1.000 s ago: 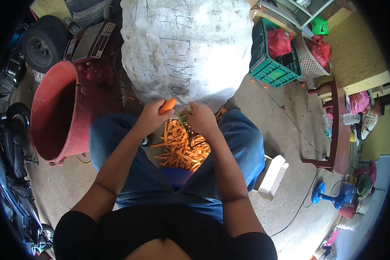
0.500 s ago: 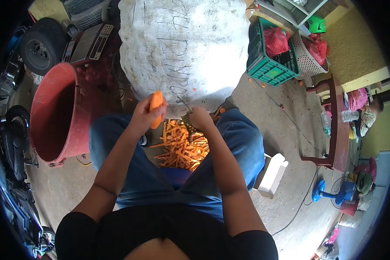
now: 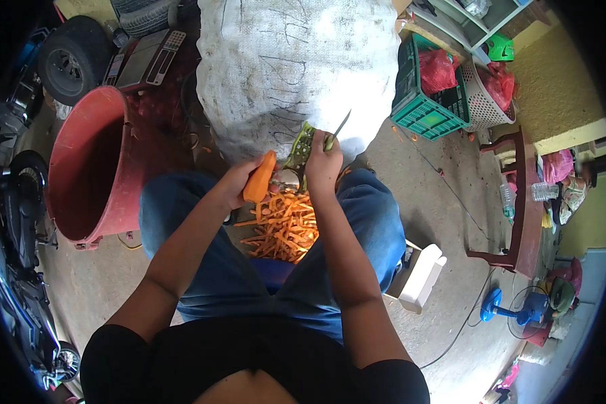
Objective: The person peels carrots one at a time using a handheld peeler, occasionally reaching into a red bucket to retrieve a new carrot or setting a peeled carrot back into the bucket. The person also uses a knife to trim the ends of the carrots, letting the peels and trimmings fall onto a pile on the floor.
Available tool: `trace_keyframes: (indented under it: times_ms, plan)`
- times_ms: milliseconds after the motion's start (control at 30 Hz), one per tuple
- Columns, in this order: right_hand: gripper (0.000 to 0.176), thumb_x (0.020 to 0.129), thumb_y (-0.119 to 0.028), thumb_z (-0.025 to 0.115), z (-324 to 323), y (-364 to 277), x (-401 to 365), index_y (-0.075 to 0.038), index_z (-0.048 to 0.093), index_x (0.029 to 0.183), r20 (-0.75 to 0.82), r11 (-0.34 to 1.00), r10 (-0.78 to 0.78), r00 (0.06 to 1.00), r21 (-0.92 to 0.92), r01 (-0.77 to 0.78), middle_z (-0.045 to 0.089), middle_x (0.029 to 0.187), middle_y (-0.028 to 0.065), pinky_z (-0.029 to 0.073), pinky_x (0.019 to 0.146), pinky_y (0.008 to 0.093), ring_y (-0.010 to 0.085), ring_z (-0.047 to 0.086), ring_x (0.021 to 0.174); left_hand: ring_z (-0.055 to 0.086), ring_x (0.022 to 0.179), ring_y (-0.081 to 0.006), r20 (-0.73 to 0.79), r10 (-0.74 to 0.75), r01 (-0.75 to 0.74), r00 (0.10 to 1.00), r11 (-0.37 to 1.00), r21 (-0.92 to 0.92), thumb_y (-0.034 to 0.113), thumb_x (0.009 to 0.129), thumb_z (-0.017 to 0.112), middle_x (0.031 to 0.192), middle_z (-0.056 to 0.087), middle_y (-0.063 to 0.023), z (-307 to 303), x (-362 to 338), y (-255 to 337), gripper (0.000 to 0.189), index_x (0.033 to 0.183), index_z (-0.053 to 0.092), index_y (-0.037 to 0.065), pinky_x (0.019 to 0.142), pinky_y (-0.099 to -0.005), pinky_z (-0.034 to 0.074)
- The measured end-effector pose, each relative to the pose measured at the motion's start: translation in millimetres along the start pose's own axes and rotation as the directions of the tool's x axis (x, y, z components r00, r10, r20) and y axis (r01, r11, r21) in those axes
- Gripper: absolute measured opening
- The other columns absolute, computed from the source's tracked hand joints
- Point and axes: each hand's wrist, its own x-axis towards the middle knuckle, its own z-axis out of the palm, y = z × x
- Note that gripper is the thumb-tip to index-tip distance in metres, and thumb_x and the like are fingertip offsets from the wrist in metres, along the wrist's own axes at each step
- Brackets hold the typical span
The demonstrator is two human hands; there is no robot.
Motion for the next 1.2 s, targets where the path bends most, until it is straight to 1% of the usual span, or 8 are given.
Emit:
trace_keyframes:
  times_ms: [133,200,333,433,633,867,1000,1200]
  plan:
    - [0.024,0.083,-0.021,0.046,13,-11,-21,0.003,0.052,0.080,0.004,0.995,-0.099,0.995,0.013,0.099,0.052,0.060,0.0071,0.039,0.054,0.0275,0.0136,0.046,0.054,0.055,0.063,-0.0164,0.123,0.009,0.018,0.992,0.976,-0.217,0.030,0.086,0.034,0.076,0.054,-0.0074,-12,18,-16,0.027,0.093,0.048,0.007,0.048,-0.0282,0.045]
    - [0.025,0.083,-0.021,0.046,19,-11,-27,0.003,0.051,0.081,0.011,0.992,-0.125,0.992,0.031,0.125,0.053,0.060,0.0094,0.039,0.053,0.0285,0.0153,0.048,0.053,0.057,0.067,-0.0161,0.400,0.017,0.110,0.916,0.950,-0.293,0.027,0.085,0.036,0.078,0.055,-0.0074,-19,26,-22,0.024,0.090,0.048,0.006,0.050,-0.0279,0.047]
    - [0.024,0.083,-0.020,0.047,22,-16,-34,0.004,0.051,0.080,0.071,0.979,-0.177,0.982,-0.090,0.183,0.053,0.060,0.0150,0.040,0.051,0.0313,0.0218,0.052,0.052,0.057,0.068,-0.0155,0.179,-0.037,0.102,0.983,0.922,-0.372,0.024,0.084,0.036,0.079,0.056,-0.0071,-1,17,-21,0.024,0.091,0.048,0.005,0.051,-0.0272,0.047]
    - [0.023,0.082,-0.019,0.047,21,-16,-34,0.004,0.051,0.080,0.083,0.971,-0.189,0.979,-0.133,0.198,0.053,0.060,0.0164,0.040,0.051,0.0317,0.0246,0.051,0.052,0.057,0.070,-0.0160,0.076,-0.052,0.072,0.996,0.954,-0.291,0.023,0.084,0.035,0.080,0.056,-0.0079,5,10,-21,0.024,0.092,0.048,0.004,0.056,-0.0283,0.047]
    - [0.022,0.082,-0.018,0.046,18,-12,-20,0.003,0.052,0.078,0.028,0.946,-0.215,0.976,-0.241,0.215,0.052,0.059,0.0178,0.040,0.051,0.0332,0.0279,0.051,0.051,0.056,0.067,-0.0158,0.316,-0.023,0.097,0.949,0.971,-0.220,0.027,0.089,0.027,0.079,0.055,-0.0053,-8,18,-22,0.029,0.094,0.046,0.006,0.058,-0.0286,0.048]
    - [0.024,0.081,-0.016,0.044,-26,17,60,0.005,0.053,0.074,-0.361,0.960,-0.167,0.917,-0.270,0.068,0.052,0.055,0.0131,0.038,0.048,0.0323,0.0194,0.046,0.047,0.050,0.055,-0.0113,0.279,-0.243,0.218,0.929,0.969,0.119,0.033,0.089,0.026,0.069,0.049,-0.0037,20,-26,-5,0.040,0.107,0.044,0.002,0.048,-0.0256,0.045]
    - [0.026,0.081,-0.017,0.046,-36,10,58,0.006,0.052,0.072,-0.374,0.981,-0.115,0.920,-0.186,0.047,0.051,0.053,0.0105,0.036,0.047,0.0316,0.0166,0.043,0.045,0.048,0.056,-0.0098,0.371,-0.137,0.137,0.918,0.990,0.026,0.032,0.088,0.032,0.068,0.048,-0.0021,12,-15,-10,0.039,0.108,0.046,0.001,0.049,-0.0226,0.043]
    - [0.024,0.081,-0.020,0.047,-15,27,18,0.003,0.052,0.076,-0.097,0.954,-0.130,0.987,-0.282,0.098,0.053,0.058,0.0177,0.039,0.049,0.0341,0.0236,0.051,0.049,0.050,0.070,-0.0108,0.203,0.249,-0.319,0.947,0.808,0.496,0.027,0.086,0.041,0.077,0.050,-0.0044,16,-12,-1,0.034,0.107,0.044,0.001,0.064,-0.0243,0.042]
